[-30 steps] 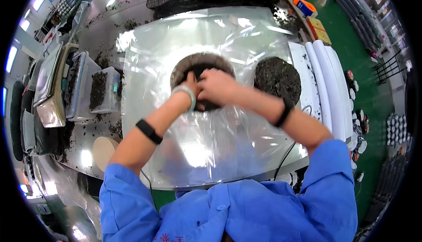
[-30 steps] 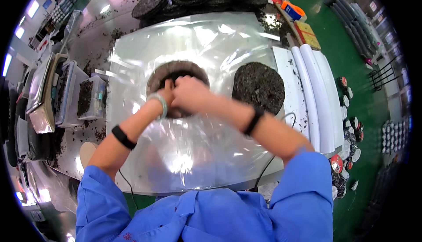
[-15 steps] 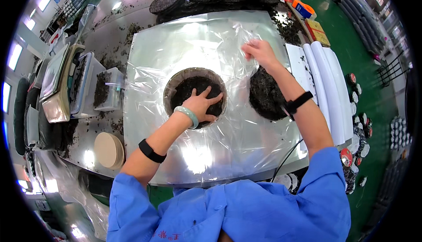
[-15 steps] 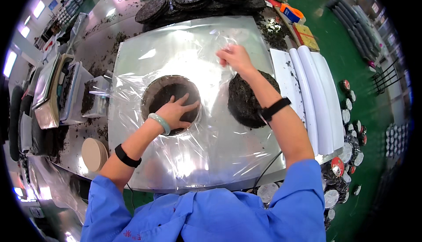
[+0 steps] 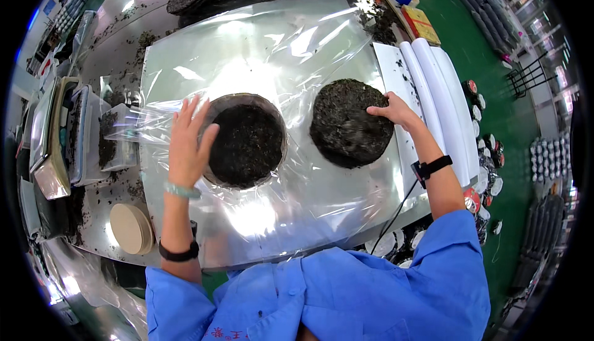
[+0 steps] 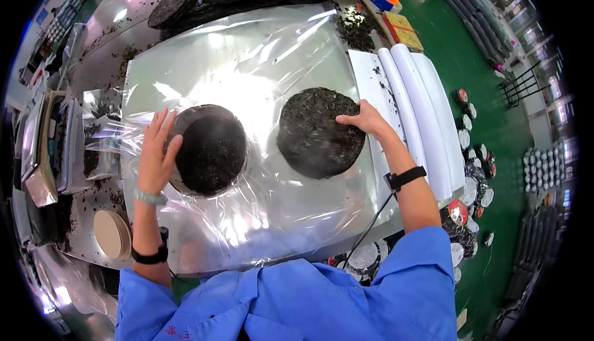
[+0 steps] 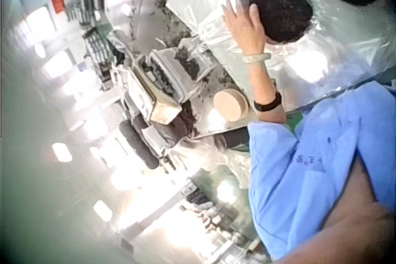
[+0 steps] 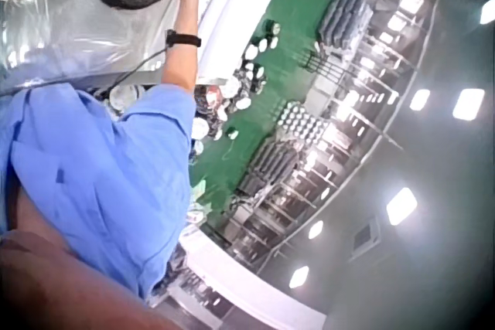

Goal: The person packages circular tea cakes by placing them into a plastic-lined metal mold, wrapping them in plastic, applying a paper label, and removing them from the mold.

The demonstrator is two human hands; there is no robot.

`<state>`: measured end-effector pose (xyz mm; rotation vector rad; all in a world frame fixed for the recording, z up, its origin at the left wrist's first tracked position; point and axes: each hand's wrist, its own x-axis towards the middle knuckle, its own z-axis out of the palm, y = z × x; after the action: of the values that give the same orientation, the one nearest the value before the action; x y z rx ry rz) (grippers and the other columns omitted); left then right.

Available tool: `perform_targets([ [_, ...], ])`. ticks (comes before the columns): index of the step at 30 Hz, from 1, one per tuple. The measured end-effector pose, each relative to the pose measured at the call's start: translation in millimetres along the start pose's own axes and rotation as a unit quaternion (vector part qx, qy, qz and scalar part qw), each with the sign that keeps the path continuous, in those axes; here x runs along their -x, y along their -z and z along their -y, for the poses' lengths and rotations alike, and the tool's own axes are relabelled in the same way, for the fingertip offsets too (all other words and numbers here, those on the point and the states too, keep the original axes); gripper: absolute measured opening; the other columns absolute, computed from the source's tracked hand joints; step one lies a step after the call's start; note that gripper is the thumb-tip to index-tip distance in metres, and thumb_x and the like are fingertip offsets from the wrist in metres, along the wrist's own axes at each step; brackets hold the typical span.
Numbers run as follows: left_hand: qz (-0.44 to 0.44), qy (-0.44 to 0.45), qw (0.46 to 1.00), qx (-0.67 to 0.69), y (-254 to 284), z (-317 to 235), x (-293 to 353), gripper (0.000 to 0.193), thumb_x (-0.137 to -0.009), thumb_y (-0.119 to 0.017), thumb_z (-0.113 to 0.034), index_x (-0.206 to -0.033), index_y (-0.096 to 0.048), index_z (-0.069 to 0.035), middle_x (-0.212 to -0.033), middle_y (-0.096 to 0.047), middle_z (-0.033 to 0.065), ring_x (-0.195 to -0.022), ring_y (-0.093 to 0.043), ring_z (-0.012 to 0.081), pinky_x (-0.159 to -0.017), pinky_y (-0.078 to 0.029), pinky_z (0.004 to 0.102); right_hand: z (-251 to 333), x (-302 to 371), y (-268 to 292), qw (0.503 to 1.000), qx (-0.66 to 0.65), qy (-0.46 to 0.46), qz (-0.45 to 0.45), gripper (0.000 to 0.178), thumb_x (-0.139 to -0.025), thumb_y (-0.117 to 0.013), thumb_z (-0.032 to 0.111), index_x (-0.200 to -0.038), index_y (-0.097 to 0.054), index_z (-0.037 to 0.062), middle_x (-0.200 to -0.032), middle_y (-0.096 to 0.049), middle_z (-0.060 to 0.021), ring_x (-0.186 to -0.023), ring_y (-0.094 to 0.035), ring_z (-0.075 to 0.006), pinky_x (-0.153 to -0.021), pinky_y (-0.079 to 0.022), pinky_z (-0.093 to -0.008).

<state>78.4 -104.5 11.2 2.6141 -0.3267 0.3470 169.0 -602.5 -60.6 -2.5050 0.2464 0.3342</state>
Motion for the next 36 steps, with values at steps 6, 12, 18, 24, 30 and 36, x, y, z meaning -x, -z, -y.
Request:
perform_targets([
  [6, 0.011, 0.014, 0.992, 0.123, 10.2, 1.1, 5.9, 0.055, -0.100, -0.053, -0.027, -0.149, -0.040, -0.006, -0.154, -0.040, 0.0157, -0.145, -0.032, 0.0331, -0.118, -0.026, 0.0403, 39.2, 72.6, 30.9, 0.893, -0.424, -0.081, 0.131, 0.046, -0.088, -0.076, 0.028, -0.117, -0.061, -0.0038, -0.105, -0.070, -0.0078, -0.091, -0.068, -0.0149, -0.080, -0.056, -0.0289],
  [12, -0.093, 0.048, 0.951, 0.290, 28.5, -25.4, -6.1, 0.058, -0.107, -0.036, -0.041, -0.152, -0.035, -0.004, -0.155, -0.039, 0.0141, -0.145, -0.032, 0.0252, -0.119, -0.022, 0.0366, 199.0, 123.2, 44.4, 0.874, -0.425, 0.231, -0.037, 0.048, -0.087, -0.076, 0.022, -0.123, -0.056, -0.0019, -0.109, -0.068, -0.0080, -0.094, -0.066, -0.0140, -0.085, -0.053, -0.0287],
  [18, -0.164, 0.081, 0.932, 0.312, 33.2, -5.8, -9.9, 0.063, -0.106, -0.036, -0.046, -0.153, -0.031, -0.004, -0.153, -0.040, 0.0178, -0.143, -0.036, 0.0269, -0.117, -0.026, 0.0376, 252.4, 116.7, -53.6, 0.789, -0.132, 0.532, -0.276, 0.039, -0.080, -0.074, 0.003, -0.116, -0.057, 0.0019, -0.094, -0.060, -0.0151, -0.082, -0.057, -0.0348, -0.070, -0.049, -0.0410],
  [24, -0.082, 0.110, 0.669, 0.730, 71.7, -56.2, 29.6, 0.073, -0.105, -0.035, -0.052, -0.156, -0.015, -0.004, -0.146, -0.045, 0.0172, -0.131, -0.050, 0.0276, -0.104, -0.047, 0.0385, 276.1, 142.7, -53.0, 0.658, 0.019, 0.707, -0.258, 0.058, -0.061, -0.077, 0.004, -0.117, -0.062, 0.0102, -0.099, -0.057, -0.0091, -0.094, -0.057, -0.0276, -0.096, -0.052, -0.0444],
  [30, -0.187, 0.143, 0.789, 0.567, 44.3, -15.2, 37.7, 0.080, -0.087, -0.069, -0.006, -0.154, -0.026, -0.004, -0.141, -0.048, 0.0161, -0.125, -0.052, 0.0218, -0.106, -0.044, 0.0353, 278.8, 148.9, -68.7, 0.764, -0.054, 0.631, -0.127, 0.054, -0.083, -0.073, 0.032, -0.128, -0.057, 0.0085, -0.126, -0.050, -0.0118, -0.119, -0.050, -0.0274, -0.111, -0.038, -0.0440],
  [36, -0.118, 0.116, 0.747, 0.643, 51.8, -29.7, 23.8, 0.088, -0.084, -0.075, -0.012, -0.156, -0.025, -0.012, -0.132, -0.048, 0.0157, -0.116, -0.054, 0.0217, -0.102, -0.045, 0.0340, 278.4, 103.5, -49.2, 0.801, -0.495, 0.164, 0.294, 0.063, -0.085, -0.079, 0.027, -0.132, -0.052, -0.0049, -0.133, -0.056, -0.0156, -0.119, -0.057, -0.0221, -0.102, -0.046, -0.0372],
])
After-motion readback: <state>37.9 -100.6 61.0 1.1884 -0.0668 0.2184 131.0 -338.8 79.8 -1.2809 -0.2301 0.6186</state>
